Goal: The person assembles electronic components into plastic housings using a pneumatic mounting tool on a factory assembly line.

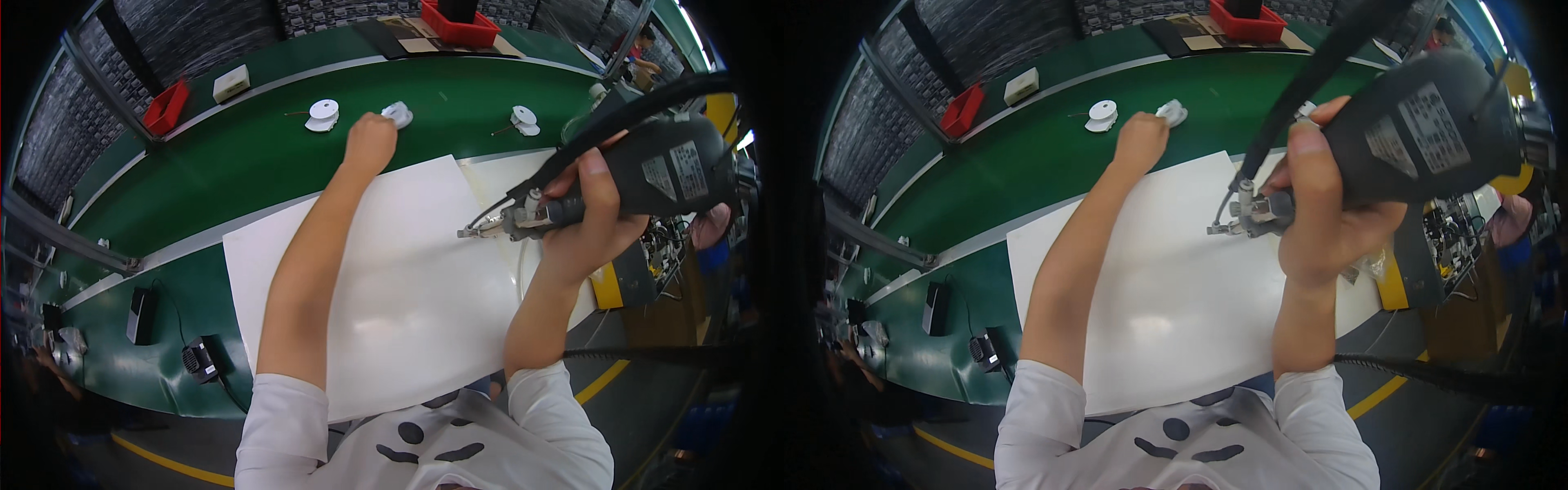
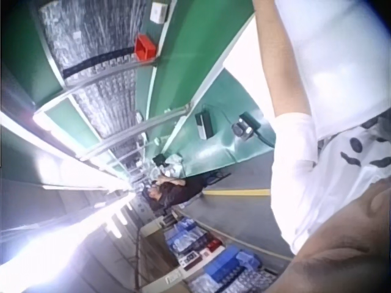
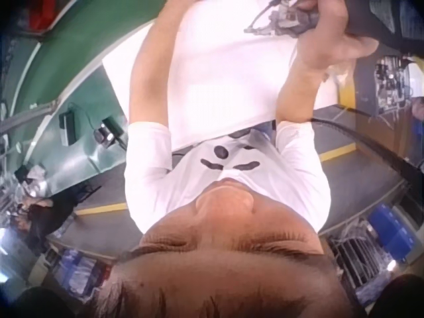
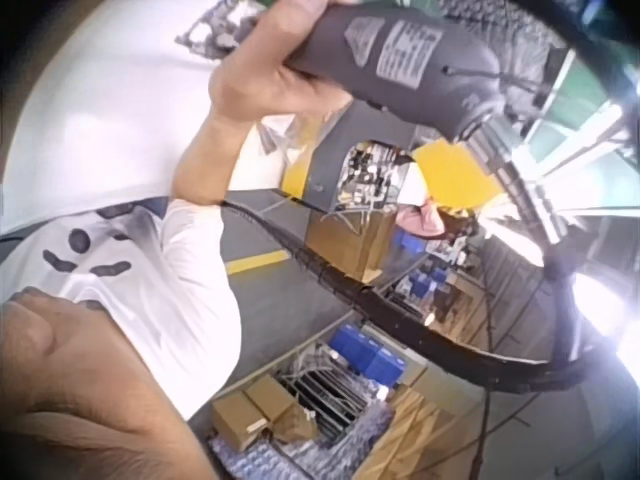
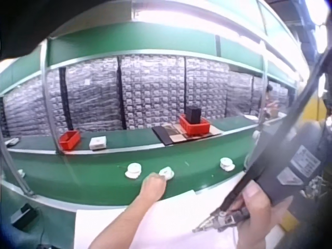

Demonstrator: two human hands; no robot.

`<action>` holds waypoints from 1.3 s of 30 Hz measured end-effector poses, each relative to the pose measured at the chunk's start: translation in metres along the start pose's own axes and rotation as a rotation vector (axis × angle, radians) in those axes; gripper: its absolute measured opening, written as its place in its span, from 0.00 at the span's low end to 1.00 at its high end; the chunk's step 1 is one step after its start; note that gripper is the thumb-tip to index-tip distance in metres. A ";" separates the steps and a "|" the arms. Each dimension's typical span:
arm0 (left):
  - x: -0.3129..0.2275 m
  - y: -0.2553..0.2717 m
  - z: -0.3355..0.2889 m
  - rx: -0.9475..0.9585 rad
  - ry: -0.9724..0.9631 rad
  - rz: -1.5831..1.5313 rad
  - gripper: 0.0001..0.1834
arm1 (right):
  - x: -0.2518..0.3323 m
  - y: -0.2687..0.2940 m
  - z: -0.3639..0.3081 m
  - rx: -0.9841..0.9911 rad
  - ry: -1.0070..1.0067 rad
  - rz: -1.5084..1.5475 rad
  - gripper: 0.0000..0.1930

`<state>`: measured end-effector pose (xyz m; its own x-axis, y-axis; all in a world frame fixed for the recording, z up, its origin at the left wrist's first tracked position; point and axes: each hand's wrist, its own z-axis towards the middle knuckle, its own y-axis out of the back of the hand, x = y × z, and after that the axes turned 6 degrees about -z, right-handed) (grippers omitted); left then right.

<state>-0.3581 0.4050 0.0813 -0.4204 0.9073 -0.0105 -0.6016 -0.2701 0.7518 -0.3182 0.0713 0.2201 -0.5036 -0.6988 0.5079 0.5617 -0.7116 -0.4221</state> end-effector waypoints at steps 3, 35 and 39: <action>-0.017 0.035 -0.017 -0.332 0.352 -0.435 0.12 | -0.001 0.004 0.006 -0.018 -0.001 0.010 0.09; -0.153 0.094 -0.180 -0.008 -0.324 -0.428 0.24 | -0.009 -0.005 -0.013 0.228 0.004 0.005 0.13; -0.147 0.096 -0.180 0.001 -0.351 -0.400 0.24 | -0.019 -0.011 -0.016 0.257 0.026 0.012 0.13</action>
<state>-0.4762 0.1872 0.0359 0.0943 0.9926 -0.0758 -0.6680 0.1196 0.7345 -0.3258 0.0909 0.2030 -0.5102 -0.7113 0.4834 0.7148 -0.6633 -0.2215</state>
